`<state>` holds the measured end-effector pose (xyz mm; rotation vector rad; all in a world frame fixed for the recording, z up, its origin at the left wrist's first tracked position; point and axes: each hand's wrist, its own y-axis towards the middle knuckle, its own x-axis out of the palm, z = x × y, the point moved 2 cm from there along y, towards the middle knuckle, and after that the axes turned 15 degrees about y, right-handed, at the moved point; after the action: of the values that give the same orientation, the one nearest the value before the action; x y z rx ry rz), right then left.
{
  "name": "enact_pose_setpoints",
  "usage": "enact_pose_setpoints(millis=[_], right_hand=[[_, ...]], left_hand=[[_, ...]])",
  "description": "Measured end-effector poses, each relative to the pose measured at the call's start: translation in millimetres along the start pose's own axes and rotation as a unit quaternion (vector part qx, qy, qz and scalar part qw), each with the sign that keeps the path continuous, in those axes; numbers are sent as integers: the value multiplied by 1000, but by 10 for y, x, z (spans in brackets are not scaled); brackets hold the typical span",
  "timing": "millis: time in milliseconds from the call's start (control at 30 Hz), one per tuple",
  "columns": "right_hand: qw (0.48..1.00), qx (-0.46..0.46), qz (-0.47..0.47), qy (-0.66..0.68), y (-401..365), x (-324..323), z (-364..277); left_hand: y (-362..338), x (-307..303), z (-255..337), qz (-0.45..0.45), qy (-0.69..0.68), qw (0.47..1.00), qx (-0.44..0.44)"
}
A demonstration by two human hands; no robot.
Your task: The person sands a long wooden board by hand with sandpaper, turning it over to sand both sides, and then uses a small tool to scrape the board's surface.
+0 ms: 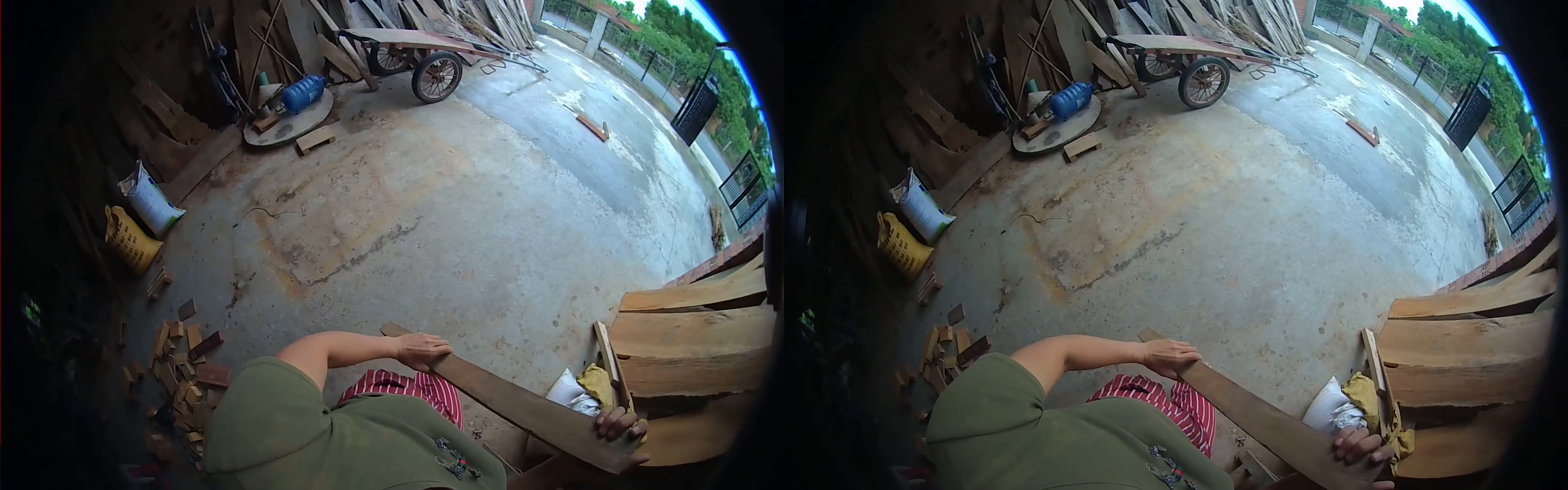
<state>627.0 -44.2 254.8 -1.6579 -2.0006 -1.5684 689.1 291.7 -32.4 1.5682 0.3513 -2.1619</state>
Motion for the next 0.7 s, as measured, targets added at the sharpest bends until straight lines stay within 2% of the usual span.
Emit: enact_pose_setpoints(millis=[67, 100, 133, 167, 200, 233, 300, 367, 433, 467, 500, 533, 567, 600, 633, 667, 700], right_hand=[[997, 58, -47, 35, 425, -207, 405], [996, 77, 18, 47, 554, -224, 592], [994, 98, 11, 45, 715, -182, 803], [993, 113, 10, 39, 850, -150, 1038], [990, 110, 28, 82, 932, -126, 1285], [989, 114, 69, 65, 966, -134, 1484], [961, 166, 216, 50, 956, -137, 1825], [948, 213, 237, -6, 867, -230, 2042], [952, 186, 237, -52, 719, -412, 2119], [950, 177, 247, -72, 654, -511, 2122], [947, 145, 268, -97, 601, -609, 2091], [946, 117, 281, -109, 516, -667, 2040], [941, 97, 301, -118, 413, -713, 1930], [938, 90, 307, -136, 353, -758, 1830], [935, 83, 308, -155, 309, -803, 1721], [932, 61, 317, -164, 256, -843, 1598], [928, 39, 317, -189, 195, -882, 1455]], left_hand=[[72, -50, -296, 19, 34, 997, -73], [134, -83, -424, 18, 18, 993, -117], [196, -130, -519, 14, 17, 992, -122], [265, -167, -654, 14, 26, 986, -163], [338, -191, -796, 6, 35, 982, -188], [434, -269, -849, 47, 12, 981, -188], [672, -506, -832, 88, -26, 978, -189], [943, -600, -765, 107, -82, 974, -183], [1090, -291, -780, 93, -114, 974, -171], [1206, -207, -732, 95, -256, 941, -202], [1246, -166, -623, 86, -382, 884, -257], [1272, -200, -476, 52, -390, 889, -237], [1345, -229, -401, -28, -603, 713, -356], [1436, -247, -319, -104, -749, 473, -452], [1570, -261, -228, -153, -782, 435, -419], [1734, -265, -173, -172, -776, 448, -410], [1933, -259, -64, -212, -826, 382, -356]])
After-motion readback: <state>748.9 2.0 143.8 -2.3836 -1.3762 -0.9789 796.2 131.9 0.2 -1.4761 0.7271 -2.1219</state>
